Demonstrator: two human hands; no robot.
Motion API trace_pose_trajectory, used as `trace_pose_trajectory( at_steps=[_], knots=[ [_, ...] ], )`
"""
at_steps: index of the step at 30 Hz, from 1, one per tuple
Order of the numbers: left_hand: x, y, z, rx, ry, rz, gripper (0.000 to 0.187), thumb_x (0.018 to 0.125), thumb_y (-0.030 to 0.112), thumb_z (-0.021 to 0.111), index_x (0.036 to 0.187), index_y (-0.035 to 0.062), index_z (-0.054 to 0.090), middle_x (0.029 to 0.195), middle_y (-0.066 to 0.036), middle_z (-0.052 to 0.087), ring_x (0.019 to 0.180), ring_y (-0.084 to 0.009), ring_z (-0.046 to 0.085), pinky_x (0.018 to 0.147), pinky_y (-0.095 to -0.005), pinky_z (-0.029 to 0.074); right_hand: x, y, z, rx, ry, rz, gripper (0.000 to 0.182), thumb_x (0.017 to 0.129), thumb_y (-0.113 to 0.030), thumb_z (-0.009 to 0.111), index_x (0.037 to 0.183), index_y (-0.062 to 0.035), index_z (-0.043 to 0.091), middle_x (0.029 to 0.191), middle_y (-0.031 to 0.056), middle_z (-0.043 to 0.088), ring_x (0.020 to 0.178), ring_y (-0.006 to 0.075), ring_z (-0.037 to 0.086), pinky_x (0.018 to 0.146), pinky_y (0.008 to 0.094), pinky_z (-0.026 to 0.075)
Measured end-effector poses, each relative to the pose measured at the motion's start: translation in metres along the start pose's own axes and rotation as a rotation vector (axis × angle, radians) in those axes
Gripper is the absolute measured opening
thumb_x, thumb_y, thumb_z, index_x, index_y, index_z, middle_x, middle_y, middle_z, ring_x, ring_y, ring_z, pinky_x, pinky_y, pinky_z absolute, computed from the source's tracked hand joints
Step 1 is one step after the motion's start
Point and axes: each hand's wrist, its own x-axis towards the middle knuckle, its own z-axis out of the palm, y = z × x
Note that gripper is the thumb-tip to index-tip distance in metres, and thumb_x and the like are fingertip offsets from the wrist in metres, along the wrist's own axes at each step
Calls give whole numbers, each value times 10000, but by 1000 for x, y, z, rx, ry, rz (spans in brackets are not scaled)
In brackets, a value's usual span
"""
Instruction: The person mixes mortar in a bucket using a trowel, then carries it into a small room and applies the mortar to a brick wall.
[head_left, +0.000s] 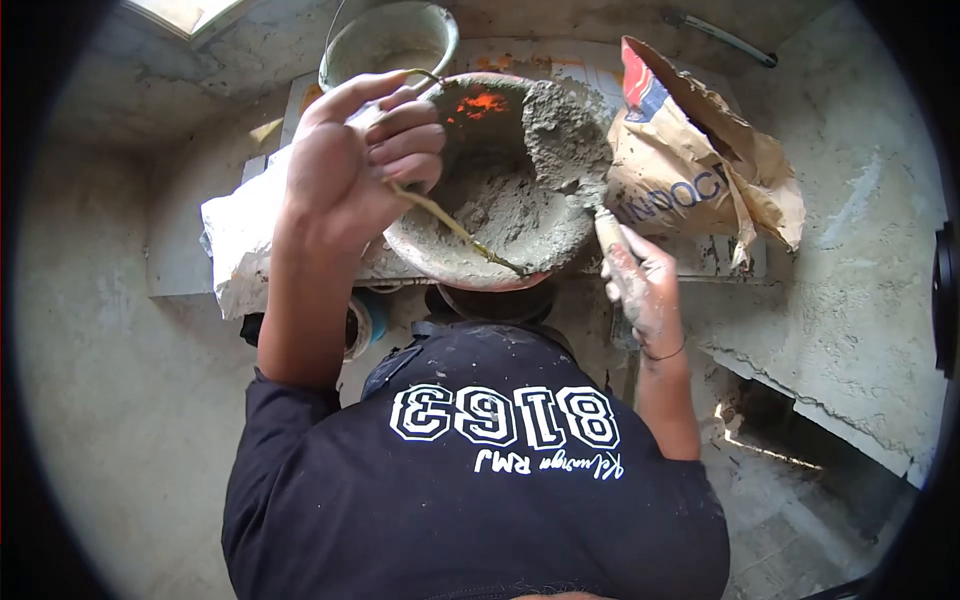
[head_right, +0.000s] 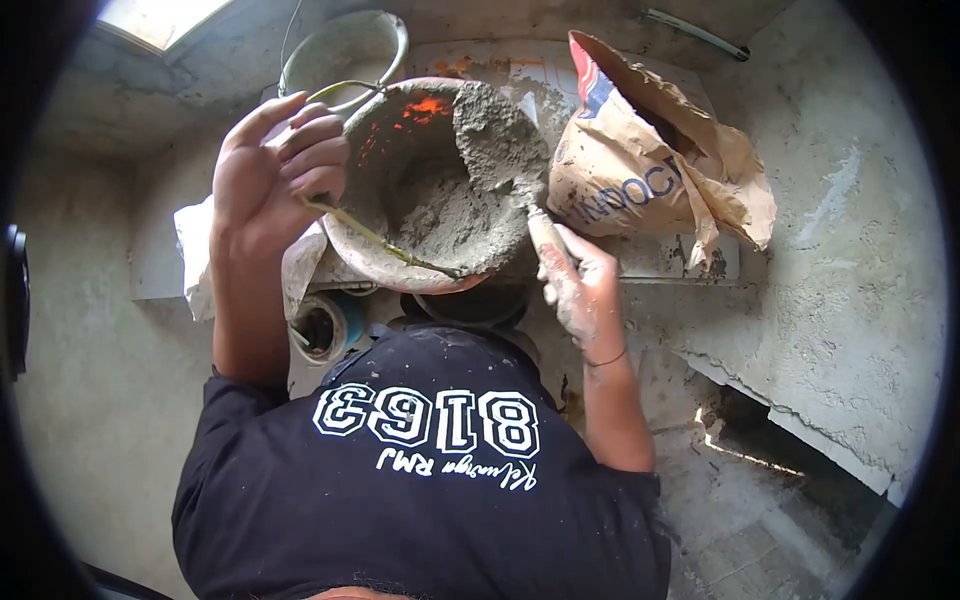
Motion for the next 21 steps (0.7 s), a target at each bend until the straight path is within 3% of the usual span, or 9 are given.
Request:
trace_pose_trajectory(
  at_steps=[6, 10, 15, 16, 21],
  knots=[
    [48, -26, 39, 86, 97, -64, 269, 928, 144, 496, 699, 119, 358, 605, 46, 263, 495, -78, 236, 432, -249, 215, -18, -8, 2, 184, -109, 73, 401, 948, -242, 627, 1254, 11, 571, 706, -10, 531, 508, 32, 425, 449, 182, 347],
    [45, -40, 52, 116, 125, -7, 261, 921, 144, 501, 702, 120, 361, 601, 48, 263, 489, -77, 237, 424, -250, 213, -30, -17, -13, 312, -198, 129, 417, 949, -232, 624, 1285, 2, 544, 715, -11, 524, 501, 37, 425, 441, 186, 338],
    [23, -57, 80, 106, 26, -25, 258, 938, 175, 475, 717, 115, 356, 631, 34, 262, 499, -82, 228, 433, -258, 203, -53, -25, -47, 281, -293, 127, 437, 935, -227, 641, 1287, 11, 539, 736, -16, 520, 533, 23, 420, 475, 166, 359],
    [18, -55, 82, 140, -74, -40, 267, 941, 176, 467, 715, 114, 339, 640, 27, 256, 511, -87, 229, 449, -266, 215, -62, -29, -51, 291, -282, 126, 437, 935, -227, 641, 1287, 11, 539, 736, -16, 520, 533, 23, 420, 475, 166, 359],
    [-10, -80, 105, 114, -120, -125, 253, 940, 178, 465, 723, 112, 353, 636, 31, 272, 516, -87, 249, 457, -264, 225, -115, -34, -63, 242, -211, 101, 538, 911, -253, 675, 1341, 19, 500, 747, -19, 522, 532, 17, 417, 471, 166, 359]
  ],
)
